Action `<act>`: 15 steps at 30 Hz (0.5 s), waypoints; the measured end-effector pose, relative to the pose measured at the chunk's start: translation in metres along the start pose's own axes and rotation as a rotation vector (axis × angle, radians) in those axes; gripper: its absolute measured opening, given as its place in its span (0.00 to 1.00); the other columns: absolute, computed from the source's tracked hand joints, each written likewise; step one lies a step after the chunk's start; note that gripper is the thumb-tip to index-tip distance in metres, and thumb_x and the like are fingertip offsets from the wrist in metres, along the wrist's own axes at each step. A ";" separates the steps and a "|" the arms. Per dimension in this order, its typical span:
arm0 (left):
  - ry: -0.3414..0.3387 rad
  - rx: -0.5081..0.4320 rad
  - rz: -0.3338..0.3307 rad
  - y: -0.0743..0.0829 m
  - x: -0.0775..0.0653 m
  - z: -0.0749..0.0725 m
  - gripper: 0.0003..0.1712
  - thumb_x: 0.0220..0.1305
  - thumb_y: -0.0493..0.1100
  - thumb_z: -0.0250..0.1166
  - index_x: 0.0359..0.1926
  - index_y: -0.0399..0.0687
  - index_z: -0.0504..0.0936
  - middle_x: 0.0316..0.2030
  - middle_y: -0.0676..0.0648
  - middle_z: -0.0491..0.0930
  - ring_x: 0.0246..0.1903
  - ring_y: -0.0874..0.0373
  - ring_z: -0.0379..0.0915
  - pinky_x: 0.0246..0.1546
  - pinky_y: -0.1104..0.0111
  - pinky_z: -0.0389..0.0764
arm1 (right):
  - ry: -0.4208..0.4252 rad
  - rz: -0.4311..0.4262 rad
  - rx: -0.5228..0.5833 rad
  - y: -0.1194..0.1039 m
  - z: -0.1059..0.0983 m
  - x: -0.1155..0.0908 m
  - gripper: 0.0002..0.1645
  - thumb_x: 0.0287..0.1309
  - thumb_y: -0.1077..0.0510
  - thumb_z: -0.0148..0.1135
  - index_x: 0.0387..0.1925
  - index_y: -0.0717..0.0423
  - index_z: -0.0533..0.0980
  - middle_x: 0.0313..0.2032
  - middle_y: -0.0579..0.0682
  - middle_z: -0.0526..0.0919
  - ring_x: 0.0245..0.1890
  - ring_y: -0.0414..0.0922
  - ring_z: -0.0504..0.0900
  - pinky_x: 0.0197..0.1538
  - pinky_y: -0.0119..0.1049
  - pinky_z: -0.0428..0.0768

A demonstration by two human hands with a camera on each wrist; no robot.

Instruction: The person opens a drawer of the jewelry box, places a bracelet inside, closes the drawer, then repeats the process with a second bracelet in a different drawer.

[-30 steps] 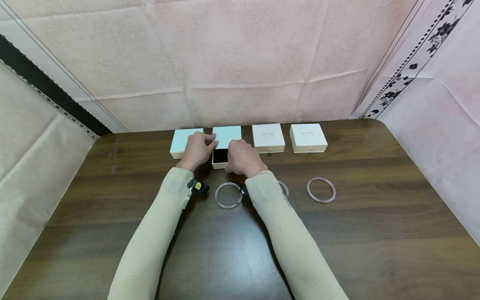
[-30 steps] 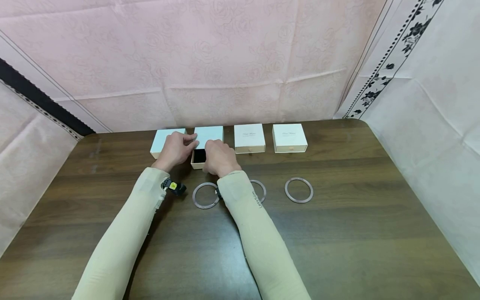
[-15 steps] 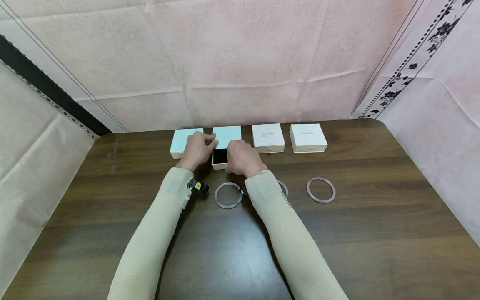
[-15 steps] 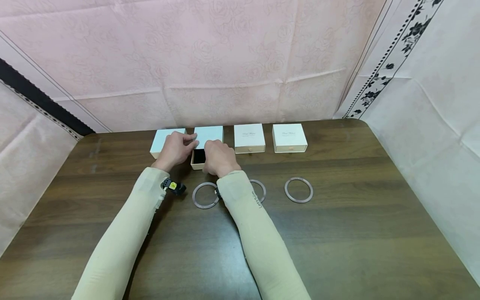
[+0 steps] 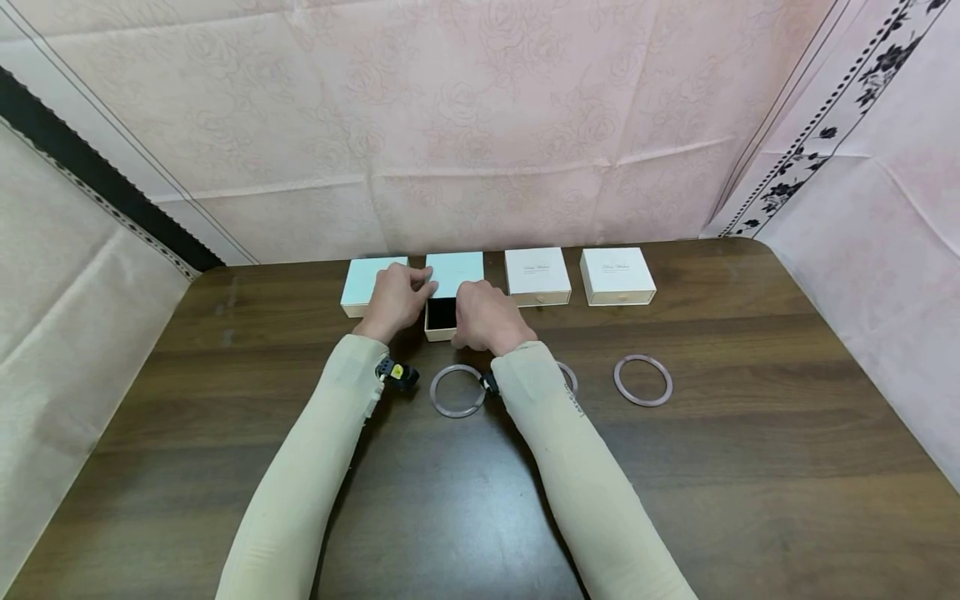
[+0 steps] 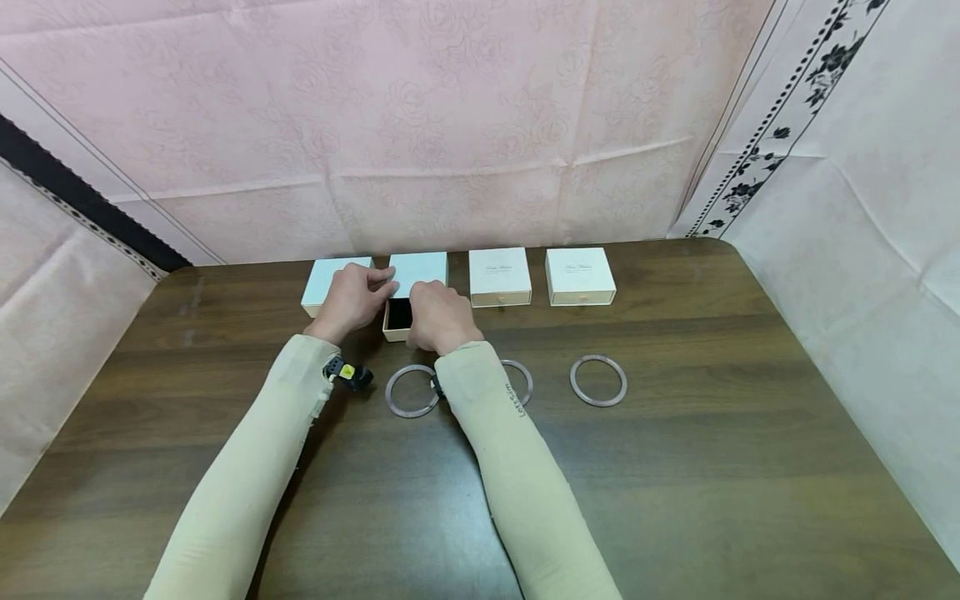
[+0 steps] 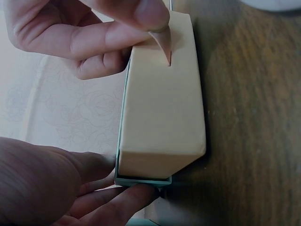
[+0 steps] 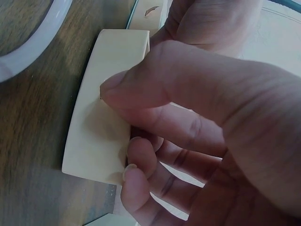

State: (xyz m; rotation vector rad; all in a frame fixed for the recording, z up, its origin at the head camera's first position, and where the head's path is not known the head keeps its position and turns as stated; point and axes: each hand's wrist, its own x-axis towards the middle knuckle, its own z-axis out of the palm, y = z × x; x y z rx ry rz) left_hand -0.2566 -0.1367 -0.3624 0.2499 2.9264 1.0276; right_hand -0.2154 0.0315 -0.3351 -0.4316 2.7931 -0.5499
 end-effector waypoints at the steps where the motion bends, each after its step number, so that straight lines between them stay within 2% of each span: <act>1: 0.000 0.001 0.001 0.000 0.000 0.000 0.21 0.77 0.46 0.59 0.65 0.45 0.79 0.67 0.46 0.77 0.10 0.60 0.55 0.22 0.68 0.67 | -0.002 0.000 0.000 0.000 0.000 0.000 0.13 0.57 0.56 0.74 0.22 0.54 0.79 0.23 0.48 0.81 0.23 0.44 0.77 0.27 0.37 0.76; 15: -0.002 -0.002 -0.005 0.001 -0.001 0.000 0.22 0.77 0.46 0.59 0.66 0.45 0.78 0.63 0.43 0.80 0.10 0.60 0.55 0.22 0.67 0.67 | -0.010 -0.009 -0.015 -0.001 -0.001 -0.001 0.14 0.58 0.56 0.74 0.21 0.53 0.79 0.23 0.47 0.80 0.23 0.44 0.77 0.29 0.38 0.77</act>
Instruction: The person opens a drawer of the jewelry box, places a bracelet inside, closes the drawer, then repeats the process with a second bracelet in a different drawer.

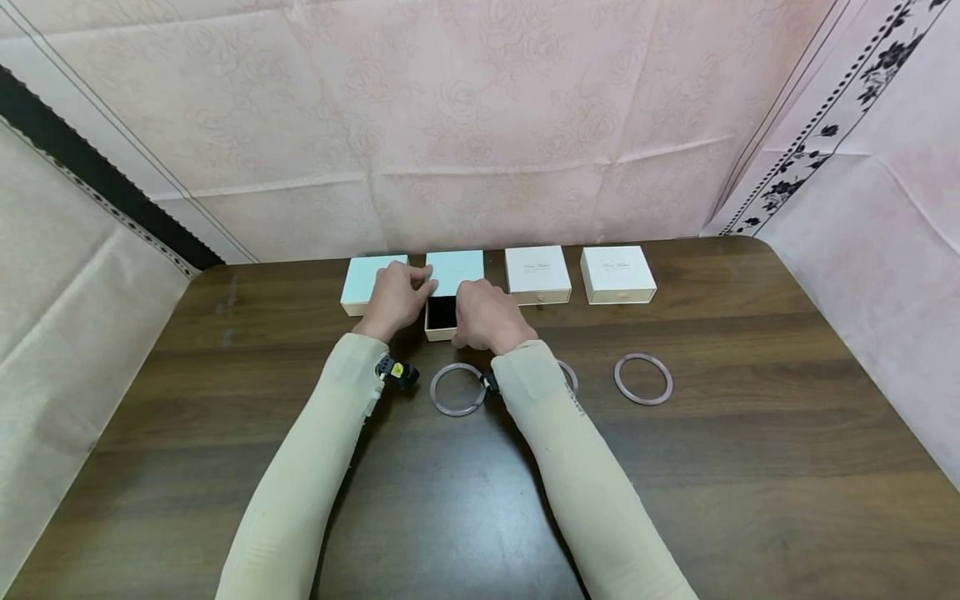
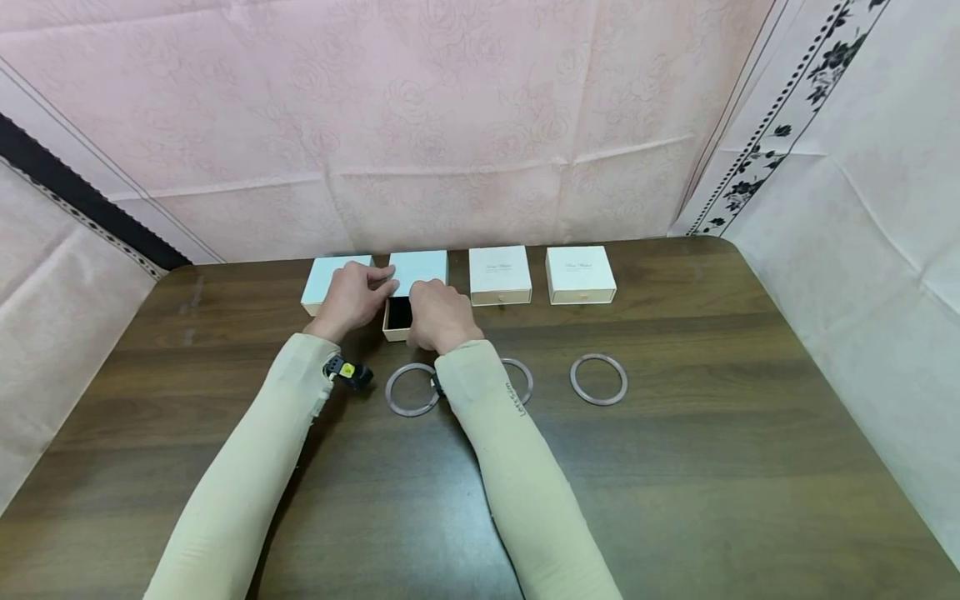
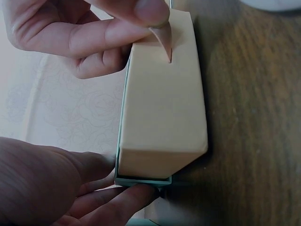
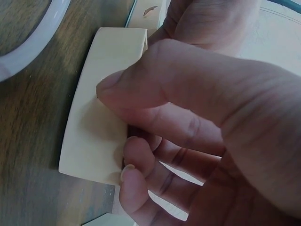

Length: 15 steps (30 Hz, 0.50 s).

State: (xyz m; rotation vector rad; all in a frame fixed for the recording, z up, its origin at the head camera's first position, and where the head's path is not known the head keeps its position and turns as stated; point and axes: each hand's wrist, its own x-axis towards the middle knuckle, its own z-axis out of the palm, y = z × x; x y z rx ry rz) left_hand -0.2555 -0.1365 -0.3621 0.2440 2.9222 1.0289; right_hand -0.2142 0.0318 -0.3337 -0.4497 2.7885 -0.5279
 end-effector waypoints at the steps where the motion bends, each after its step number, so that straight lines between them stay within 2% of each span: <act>1: -0.001 -0.001 0.000 0.000 0.000 0.000 0.22 0.77 0.46 0.59 0.66 0.45 0.78 0.61 0.43 0.82 0.10 0.60 0.55 0.21 0.67 0.67 | 0.000 0.000 -0.001 0.000 0.000 0.000 0.14 0.58 0.56 0.74 0.21 0.53 0.79 0.23 0.47 0.80 0.23 0.44 0.77 0.29 0.38 0.77; 4: -0.004 0.000 -0.001 0.000 0.000 0.000 0.22 0.77 0.46 0.59 0.67 0.45 0.78 0.47 0.40 0.88 0.09 0.60 0.55 0.21 0.68 0.67 | -0.001 -0.001 -0.001 0.000 0.000 0.000 0.14 0.58 0.56 0.74 0.21 0.53 0.79 0.23 0.48 0.81 0.23 0.44 0.77 0.29 0.38 0.77; 6: -0.002 -0.001 0.000 0.000 0.000 0.000 0.22 0.77 0.46 0.59 0.67 0.46 0.77 0.34 0.39 0.86 0.09 0.60 0.55 0.21 0.68 0.68 | -0.002 -0.002 -0.003 0.000 0.000 0.000 0.13 0.58 0.55 0.74 0.22 0.53 0.79 0.23 0.48 0.81 0.23 0.45 0.78 0.29 0.39 0.77; 8: 0.000 -0.003 0.002 0.000 -0.001 0.000 0.22 0.77 0.46 0.59 0.67 0.46 0.77 0.27 0.41 0.82 0.09 0.60 0.55 0.21 0.67 0.68 | -0.002 -0.001 -0.005 0.000 0.001 0.000 0.13 0.58 0.55 0.74 0.22 0.53 0.80 0.24 0.48 0.81 0.24 0.45 0.78 0.30 0.40 0.77; 12: 0.004 -0.007 0.009 0.000 -0.001 0.000 0.22 0.77 0.46 0.59 0.66 0.45 0.78 0.28 0.41 0.82 0.10 0.60 0.56 0.21 0.67 0.68 | -0.003 0.001 -0.009 0.000 0.001 0.000 0.13 0.58 0.55 0.74 0.22 0.52 0.80 0.24 0.48 0.82 0.25 0.46 0.79 0.32 0.41 0.78; 15: 0.005 -0.006 0.005 0.000 -0.001 0.000 0.22 0.77 0.46 0.59 0.66 0.45 0.78 0.36 0.39 0.86 0.10 0.60 0.57 0.22 0.68 0.68 | -0.004 -0.001 -0.014 -0.001 0.001 0.000 0.13 0.58 0.55 0.74 0.21 0.52 0.80 0.24 0.48 0.81 0.25 0.46 0.80 0.33 0.42 0.79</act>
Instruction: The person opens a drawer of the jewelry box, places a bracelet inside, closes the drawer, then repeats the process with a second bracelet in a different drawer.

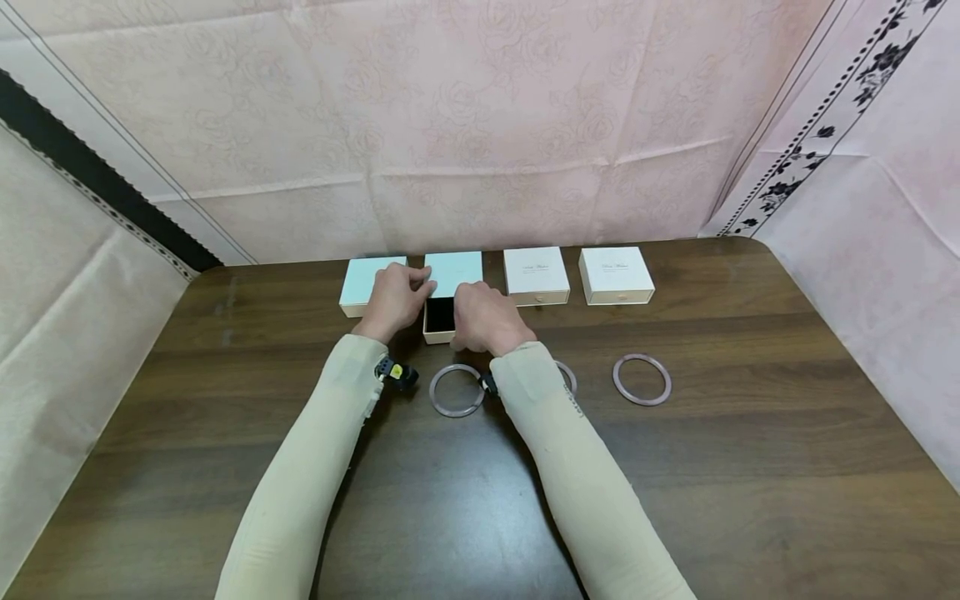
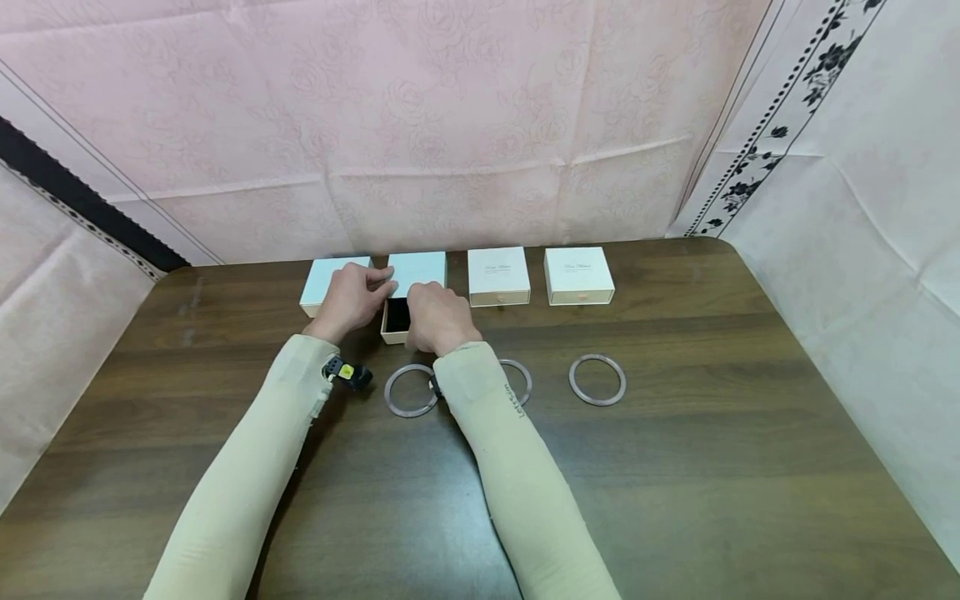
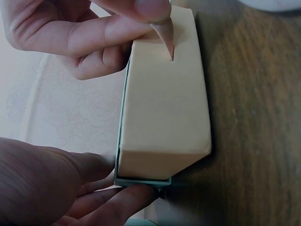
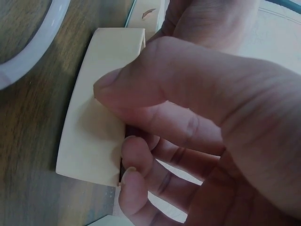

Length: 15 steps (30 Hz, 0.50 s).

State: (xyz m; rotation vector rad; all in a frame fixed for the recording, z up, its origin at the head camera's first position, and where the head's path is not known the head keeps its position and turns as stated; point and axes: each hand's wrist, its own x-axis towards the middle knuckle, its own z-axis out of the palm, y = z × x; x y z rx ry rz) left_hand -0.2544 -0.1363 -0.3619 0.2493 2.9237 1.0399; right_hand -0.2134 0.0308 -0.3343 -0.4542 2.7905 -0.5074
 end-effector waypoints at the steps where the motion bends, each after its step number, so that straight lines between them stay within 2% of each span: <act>1: -0.001 0.001 -0.002 0.000 0.000 0.000 0.22 0.77 0.46 0.59 0.66 0.45 0.78 0.42 0.39 0.87 0.10 0.60 0.57 0.22 0.68 0.68 | 0.000 0.000 -0.002 0.000 0.000 0.000 0.13 0.58 0.55 0.74 0.21 0.52 0.80 0.24 0.48 0.81 0.25 0.46 0.80 0.33 0.42 0.79; 4: -0.003 0.003 -0.007 0.000 0.001 0.000 0.22 0.77 0.46 0.59 0.66 0.45 0.78 0.59 0.42 0.84 0.10 0.60 0.57 0.21 0.68 0.68 | 0.001 -0.001 -0.007 0.000 0.000 -0.001 0.13 0.57 0.56 0.73 0.21 0.52 0.79 0.23 0.48 0.81 0.25 0.46 0.80 0.32 0.42 0.79; 6: -0.002 0.005 -0.006 0.000 0.001 0.001 0.22 0.77 0.46 0.59 0.66 0.45 0.78 0.65 0.44 0.79 0.10 0.60 0.57 0.21 0.68 0.68 | 0.003 0.000 -0.007 0.000 0.000 -0.001 0.13 0.57 0.56 0.74 0.21 0.52 0.79 0.23 0.48 0.81 0.25 0.46 0.80 0.33 0.43 0.79; 9: -0.002 0.001 -0.008 0.000 0.001 0.001 0.22 0.77 0.46 0.59 0.66 0.45 0.78 0.59 0.43 0.83 0.10 0.60 0.57 0.21 0.68 0.68 | 0.005 0.000 -0.006 -0.001 0.000 -0.002 0.13 0.57 0.55 0.74 0.22 0.52 0.79 0.24 0.48 0.81 0.25 0.46 0.80 0.34 0.43 0.79; 11: -0.004 -0.001 -0.011 0.000 0.001 0.001 0.22 0.77 0.46 0.59 0.67 0.45 0.78 0.49 0.39 0.87 0.10 0.60 0.57 0.21 0.68 0.68 | 0.008 -0.001 -0.007 -0.001 0.000 -0.003 0.13 0.56 0.55 0.74 0.22 0.52 0.79 0.24 0.48 0.82 0.25 0.46 0.80 0.34 0.43 0.79; 15: -0.002 -0.010 -0.010 0.000 0.000 0.000 0.22 0.77 0.46 0.59 0.67 0.44 0.77 0.35 0.37 0.85 0.10 0.60 0.57 0.20 0.68 0.68 | 0.015 -0.007 -0.007 -0.001 0.002 -0.004 0.12 0.56 0.55 0.74 0.22 0.53 0.79 0.24 0.48 0.81 0.25 0.46 0.80 0.32 0.42 0.79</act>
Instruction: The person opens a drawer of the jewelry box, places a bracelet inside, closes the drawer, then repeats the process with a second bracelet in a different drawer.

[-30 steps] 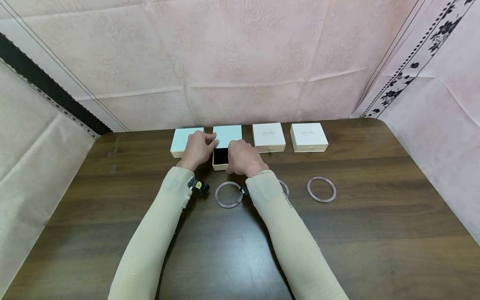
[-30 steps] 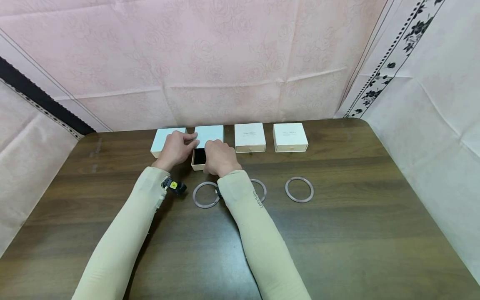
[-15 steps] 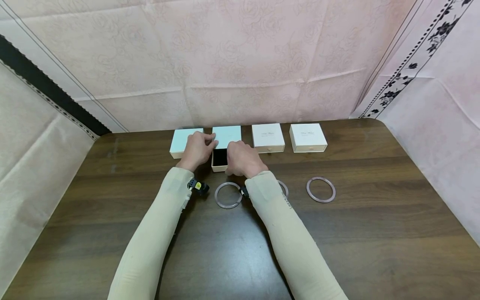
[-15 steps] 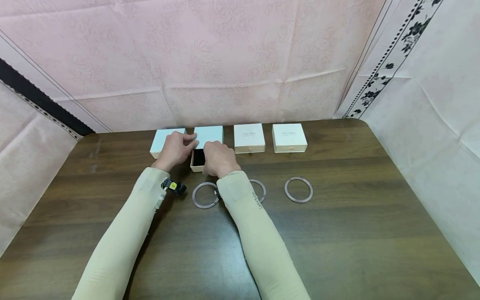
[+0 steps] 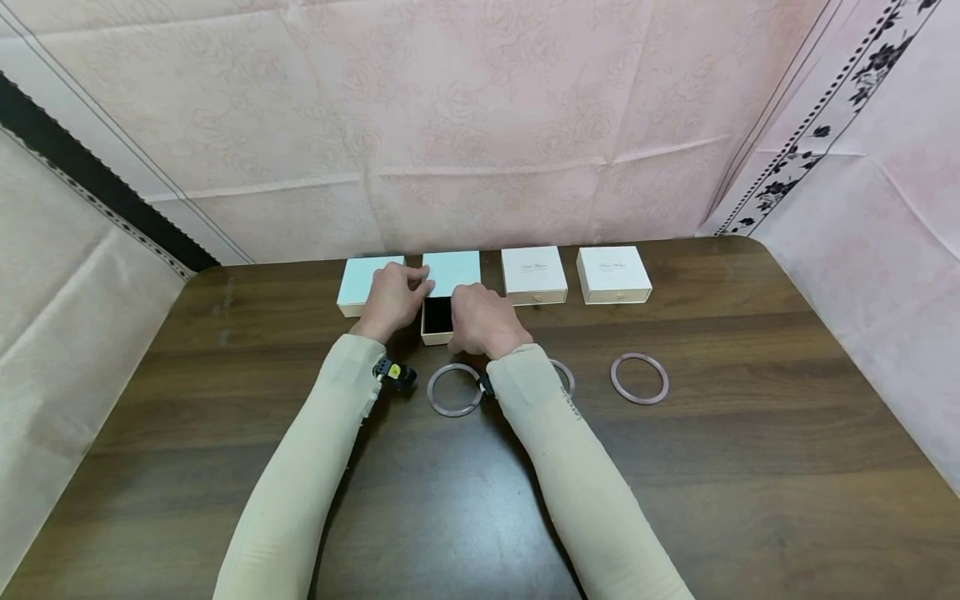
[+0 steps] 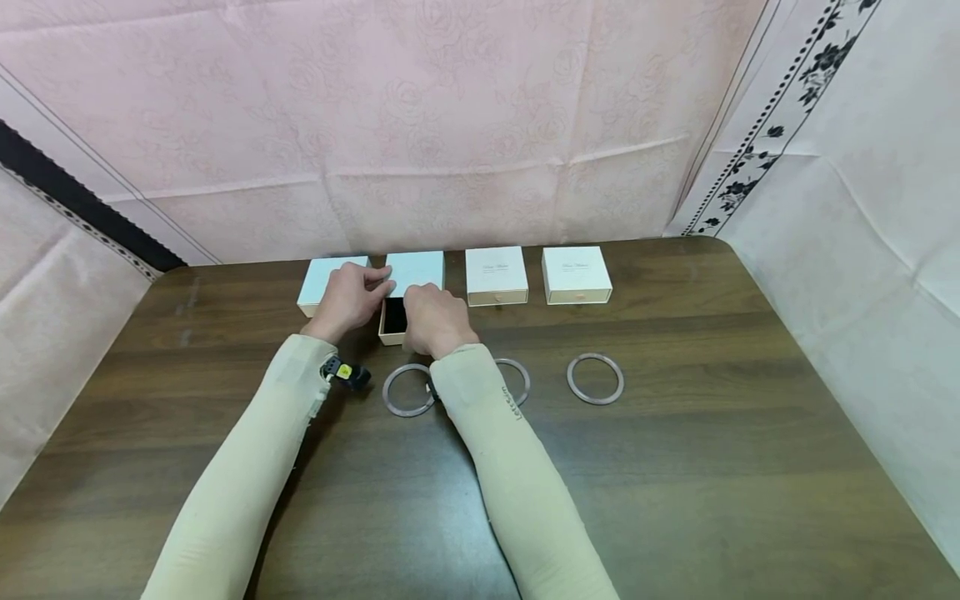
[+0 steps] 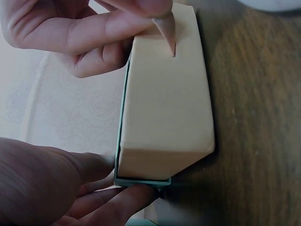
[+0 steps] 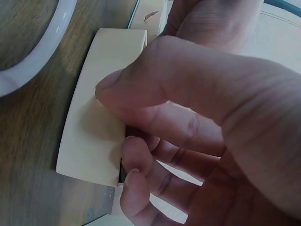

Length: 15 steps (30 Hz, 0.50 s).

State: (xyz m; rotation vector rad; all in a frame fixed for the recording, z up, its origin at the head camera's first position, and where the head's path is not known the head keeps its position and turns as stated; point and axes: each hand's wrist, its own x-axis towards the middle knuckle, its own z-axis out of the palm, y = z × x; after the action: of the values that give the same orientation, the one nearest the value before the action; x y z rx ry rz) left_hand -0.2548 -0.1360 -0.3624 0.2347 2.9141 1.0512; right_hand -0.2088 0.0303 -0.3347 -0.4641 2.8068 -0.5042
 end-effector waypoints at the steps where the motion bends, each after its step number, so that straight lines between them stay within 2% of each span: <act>1: -0.001 -0.001 0.000 0.000 0.000 0.000 0.22 0.77 0.46 0.59 0.67 0.44 0.77 0.33 0.37 0.84 0.10 0.60 0.57 0.20 0.67 0.68 | 0.000 -0.001 0.002 0.000 0.000 0.000 0.12 0.56 0.56 0.74 0.22 0.53 0.79 0.24 0.48 0.81 0.25 0.46 0.80 0.32 0.41 0.79; 8: -0.005 -0.005 -0.001 -0.002 0.000 0.000 0.23 0.77 0.45 0.59 0.67 0.44 0.77 0.22 0.43 0.79 0.10 0.59 0.56 0.20 0.67 0.67 | 0.001 0.013 0.009 -0.002 0.001 -0.003 0.12 0.57 0.56 0.74 0.22 0.53 0.80 0.24 0.48 0.82 0.24 0.46 0.80 0.28 0.39 0.78; 15: -0.001 -0.008 -0.003 -0.002 0.000 0.000 0.22 0.77 0.46 0.59 0.67 0.44 0.77 0.25 0.42 0.81 0.09 0.59 0.56 0.19 0.68 0.68 | 0.021 0.009 0.042 -0.001 0.002 -0.007 0.17 0.59 0.59 0.70 0.16 0.52 0.77 0.18 0.46 0.76 0.19 0.44 0.74 0.24 0.36 0.72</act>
State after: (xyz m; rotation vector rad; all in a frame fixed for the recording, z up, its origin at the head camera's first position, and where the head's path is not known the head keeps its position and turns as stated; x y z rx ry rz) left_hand -0.2554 -0.1374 -0.3635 0.2311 2.9080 1.0612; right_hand -0.2014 0.0313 -0.3344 -0.4400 2.8115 -0.5680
